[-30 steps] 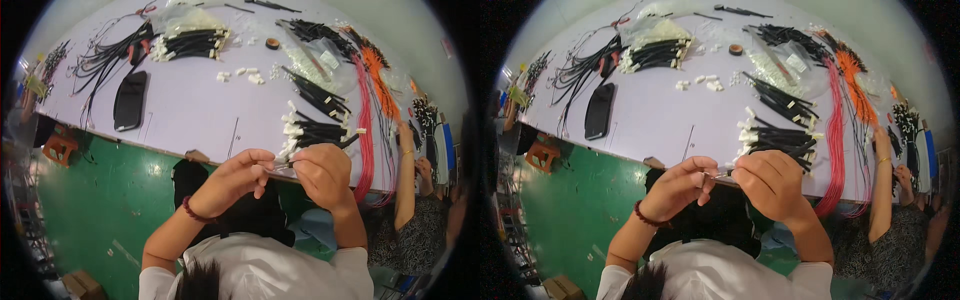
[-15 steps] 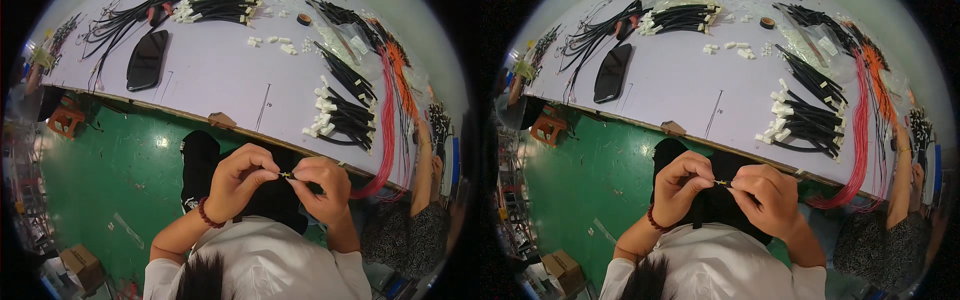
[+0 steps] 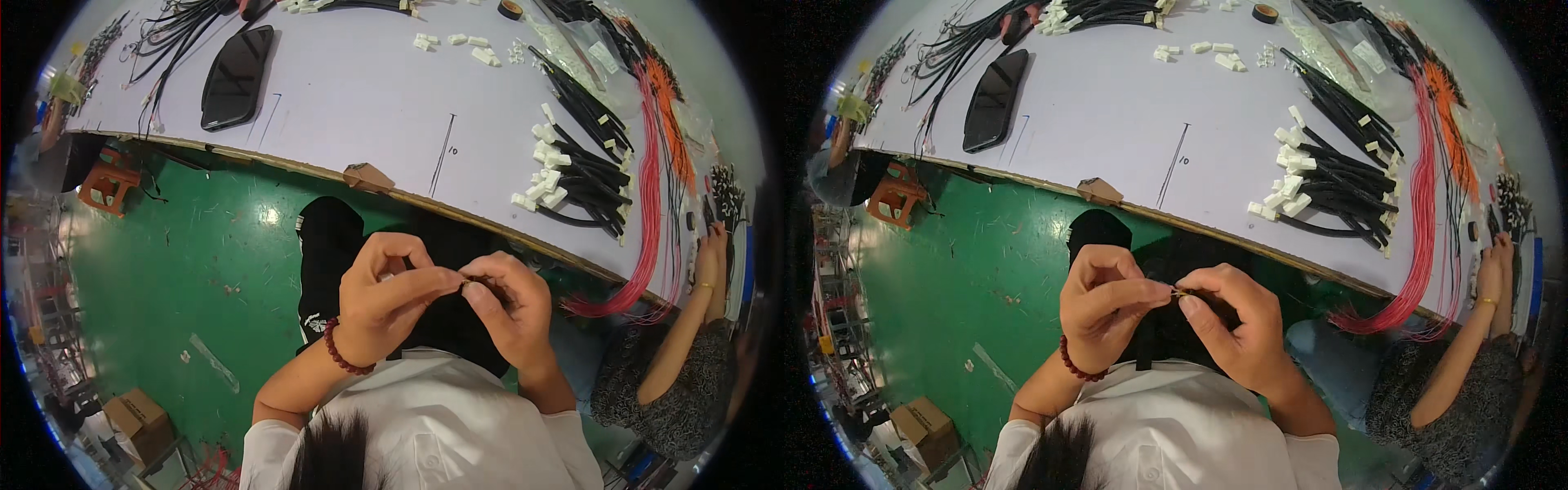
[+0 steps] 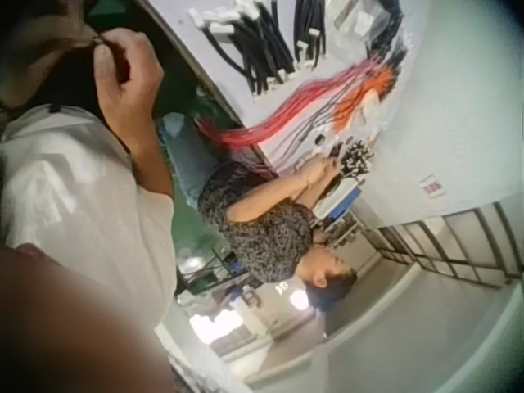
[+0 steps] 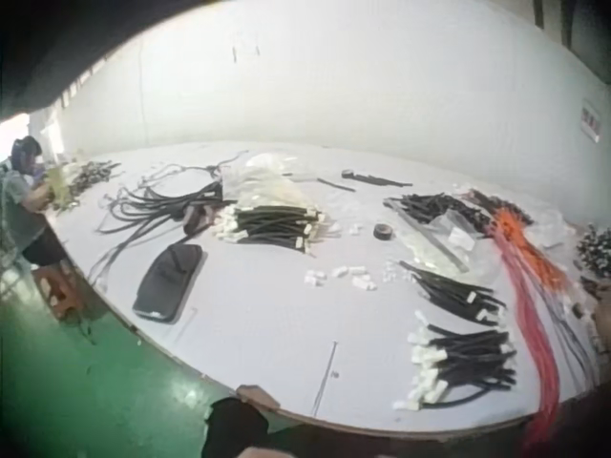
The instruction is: Assembling electrical wire harnesses by manually inserting colored wires into plastic connector housings.
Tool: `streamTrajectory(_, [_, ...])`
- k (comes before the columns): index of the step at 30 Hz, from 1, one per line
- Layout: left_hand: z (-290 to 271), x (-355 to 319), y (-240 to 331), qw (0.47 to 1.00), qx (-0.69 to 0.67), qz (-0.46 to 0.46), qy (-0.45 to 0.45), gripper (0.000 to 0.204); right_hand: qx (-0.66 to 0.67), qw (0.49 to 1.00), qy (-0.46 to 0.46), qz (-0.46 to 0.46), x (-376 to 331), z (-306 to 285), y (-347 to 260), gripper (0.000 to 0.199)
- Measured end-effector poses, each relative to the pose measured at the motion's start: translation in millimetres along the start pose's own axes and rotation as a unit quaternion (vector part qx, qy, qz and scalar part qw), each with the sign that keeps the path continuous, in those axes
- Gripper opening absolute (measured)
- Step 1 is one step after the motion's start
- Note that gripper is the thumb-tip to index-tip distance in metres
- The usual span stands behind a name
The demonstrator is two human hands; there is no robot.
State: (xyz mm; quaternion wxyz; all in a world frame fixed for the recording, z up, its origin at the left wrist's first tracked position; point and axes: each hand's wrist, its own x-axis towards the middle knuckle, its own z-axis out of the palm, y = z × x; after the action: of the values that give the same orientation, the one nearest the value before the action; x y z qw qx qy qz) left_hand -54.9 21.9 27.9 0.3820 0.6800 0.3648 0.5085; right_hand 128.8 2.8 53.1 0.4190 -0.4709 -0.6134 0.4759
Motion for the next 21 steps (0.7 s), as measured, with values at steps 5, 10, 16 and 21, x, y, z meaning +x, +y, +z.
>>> streamTrajectory(5, [5, -2, -5, 1.0, -0.028, 0.008, -0.012, 0.018, 0.128, 0.988, 0.03, 0.079, -6, 5, 6, 0.013])
streamTrajectory(10, [-1, 1, -11, 0.948, -0.202, -0.235, -0.074, 0.01, 0.177, 0.98, 0.016, 0.092, -5, 5, 15, 0.01])
streamTrajectory(16, [-11, 5, -10, 0.916, -0.206, -0.313, -0.143, 0.012, 0.157, 0.986, 0.024, 0.057, -9, 15, 26, 0.008])
streamTrajectory(21, [-10, 1, -7, 0.906, -0.26, -0.313, -0.118, 0.011, 0.211, 0.974, 0.074, 0.047, -14, 27, 34, 0.008])
